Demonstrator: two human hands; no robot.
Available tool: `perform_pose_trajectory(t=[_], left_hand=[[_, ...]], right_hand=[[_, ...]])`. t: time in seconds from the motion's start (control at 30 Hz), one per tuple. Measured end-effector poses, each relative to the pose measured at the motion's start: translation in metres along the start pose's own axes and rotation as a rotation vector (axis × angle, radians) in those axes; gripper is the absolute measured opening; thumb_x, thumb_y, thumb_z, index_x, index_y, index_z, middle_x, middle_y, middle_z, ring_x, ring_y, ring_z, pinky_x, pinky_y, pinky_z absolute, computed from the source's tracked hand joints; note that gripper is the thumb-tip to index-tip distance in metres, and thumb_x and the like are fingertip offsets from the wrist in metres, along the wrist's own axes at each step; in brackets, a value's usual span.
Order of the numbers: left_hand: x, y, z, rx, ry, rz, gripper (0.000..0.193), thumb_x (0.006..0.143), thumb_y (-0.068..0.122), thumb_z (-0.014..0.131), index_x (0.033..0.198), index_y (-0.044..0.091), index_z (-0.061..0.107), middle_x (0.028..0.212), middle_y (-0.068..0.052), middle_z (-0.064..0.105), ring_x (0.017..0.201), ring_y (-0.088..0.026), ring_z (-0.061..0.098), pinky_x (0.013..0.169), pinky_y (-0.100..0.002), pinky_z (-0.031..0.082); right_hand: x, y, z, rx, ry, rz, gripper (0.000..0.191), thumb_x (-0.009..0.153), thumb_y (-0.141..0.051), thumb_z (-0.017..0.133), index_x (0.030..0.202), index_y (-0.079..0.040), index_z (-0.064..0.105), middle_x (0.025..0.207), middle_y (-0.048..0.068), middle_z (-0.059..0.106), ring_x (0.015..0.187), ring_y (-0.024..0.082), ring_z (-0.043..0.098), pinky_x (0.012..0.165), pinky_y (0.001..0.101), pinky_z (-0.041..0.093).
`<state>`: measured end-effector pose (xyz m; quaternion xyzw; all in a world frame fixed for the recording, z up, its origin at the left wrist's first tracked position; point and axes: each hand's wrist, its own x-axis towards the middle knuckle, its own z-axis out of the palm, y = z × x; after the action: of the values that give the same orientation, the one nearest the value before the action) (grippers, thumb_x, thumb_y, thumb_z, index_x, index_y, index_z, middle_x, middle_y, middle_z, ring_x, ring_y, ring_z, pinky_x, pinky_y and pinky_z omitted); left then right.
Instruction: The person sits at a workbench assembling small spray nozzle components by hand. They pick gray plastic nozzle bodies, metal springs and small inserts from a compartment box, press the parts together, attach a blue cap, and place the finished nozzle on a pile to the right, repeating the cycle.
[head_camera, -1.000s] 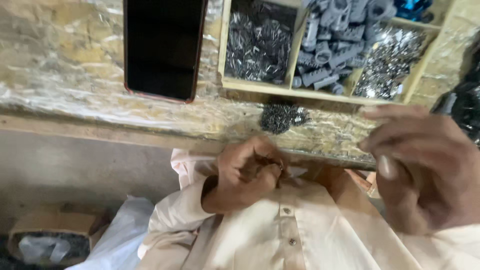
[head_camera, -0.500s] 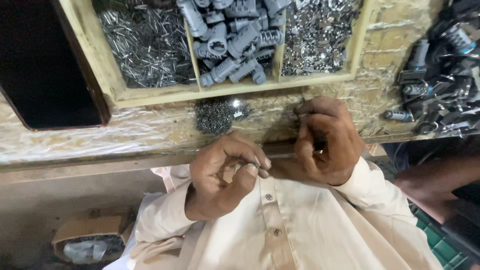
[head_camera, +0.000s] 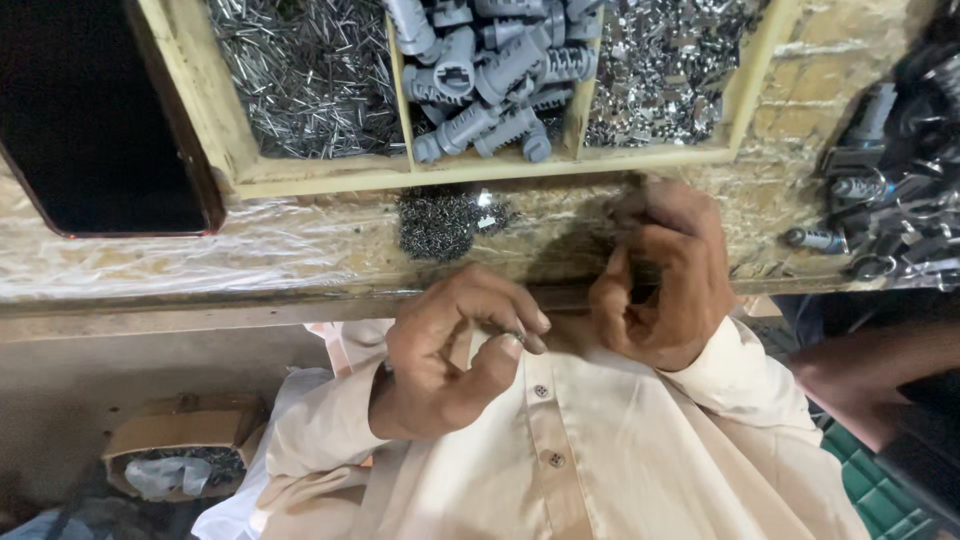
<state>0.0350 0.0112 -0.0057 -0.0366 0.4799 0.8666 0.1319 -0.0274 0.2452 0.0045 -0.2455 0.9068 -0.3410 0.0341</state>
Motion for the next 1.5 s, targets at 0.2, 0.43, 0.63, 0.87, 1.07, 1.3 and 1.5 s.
perform_pose_trajectory(t=[0.2, 0.43, 0.63, 0.87, 1.07, 1.3, 1.5], left_hand=[[-0.002, 0.010, -0.010, 0.082, -0.004, 0.094, 0.008, 0.105, 0.003, 0.058, 0.108, -0.004, 0.058, 0.114, -0.017, 0.067, 0.089, -0.014, 0.071, 0.080, -0.027, 0.062], [-0.003, 0.010, -0.001, -0.156, 0.066, -0.002, 0.008, 0.102, 0.003, 0.057, 0.107, -0.003, 0.057, 0.113, -0.016, 0.065, 0.084, -0.009, 0.058, 0.069, -0.022, 0.050], [-0.007, 0.006, -0.003, 0.110, 0.045, 0.128, 0.008, 0.103, 0.004, 0.060, 0.110, 0.000, 0.058, 0.102, -0.009, 0.061, 0.082, -0.010, 0.058, 0.072, -0.024, 0.050], [-0.001, 0.010, -0.004, 0.110, -0.001, 0.061, 0.005, 0.105, 0.005, 0.062, 0.106, 0.000, 0.060, 0.099, -0.007, 0.059, 0.080, -0.009, 0.056, 0.071, -0.024, 0.048], [-0.007, -0.001, 0.014, -0.012, 0.105, 0.012, 0.014, 0.107, 0.013, 0.063, 0.110, -0.001, 0.060, 0.103, -0.007, 0.060, 0.081, -0.008, 0.056, 0.071, -0.023, 0.048], [-0.011, -0.006, 0.019, 0.042, 0.073, 0.025, 0.013, 0.110, 0.012, 0.064, 0.109, -0.001, 0.060, 0.103, -0.006, 0.060, 0.085, -0.007, 0.057, 0.074, -0.022, 0.048], [-0.016, -0.013, 0.027, -0.069, 0.181, -0.027, 0.013, 0.105, 0.010, 0.065, 0.110, -0.001, 0.061, 0.103, -0.007, 0.060, 0.078, -0.007, 0.055, 0.069, -0.021, 0.046]], right_hand=[[0.020, -0.016, 0.001, 0.241, 0.466, 0.176, 0.015, 0.089, 0.003, 0.050, 0.104, 0.003, 0.052, 0.099, 0.021, 0.061, 0.087, 0.030, 0.059, 0.076, 0.0389, 0.054], [0.032, -0.067, 0.002, 0.387, 0.082, -0.041, 0.012, 0.087, -0.003, 0.053, 0.097, 0.005, 0.050, 0.100, 0.026, 0.064, 0.095, 0.036, 0.069, 0.101, 0.0570, 0.055], [-0.007, -0.061, 0.050, 0.122, 0.328, -0.314, 0.010, 0.082, 0.011, 0.055, 0.093, 0.012, 0.055, 0.096, 0.033, 0.066, 0.093, 0.041, 0.073, 0.101, 0.0597, 0.050], [-0.006, -0.050, 0.054, 0.166, 0.330, -0.339, 0.009, 0.082, 0.009, 0.053, 0.090, 0.013, 0.053, 0.090, 0.033, 0.065, 0.085, 0.043, 0.074, 0.105, 0.0596, 0.047], [-0.008, -0.046, 0.048, 0.165, 0.318, -0.287, 0.007, 0.081, 0.008, 0.054, 0.088, 0.010, 0.054, 0.090, 0.032, 0.067, 0.083, 0.040, 0.074, 0.104, 0.0574, 0.047], [-0.038, -0.033, 0.057, 0.154, 0.394, -0.336, 0.010, 0.080, 0.007, 0.053, 0.089, 0.012, 0.052, 0.090, 0.032, 0.066, 0.086, 0.039, 0.073, 0.105, 0.0578, 0.048], [-0.006, -0.046, 0.044, 0.144, 0.473, -0.234, 0.008, 0.083, 0.010, 0.056, 0.091, 0.010, 0.054, 0.097, 0.030, 0.070, 0.095, 0.037, 0.075, 0.108, 0.0546, 0.051]])
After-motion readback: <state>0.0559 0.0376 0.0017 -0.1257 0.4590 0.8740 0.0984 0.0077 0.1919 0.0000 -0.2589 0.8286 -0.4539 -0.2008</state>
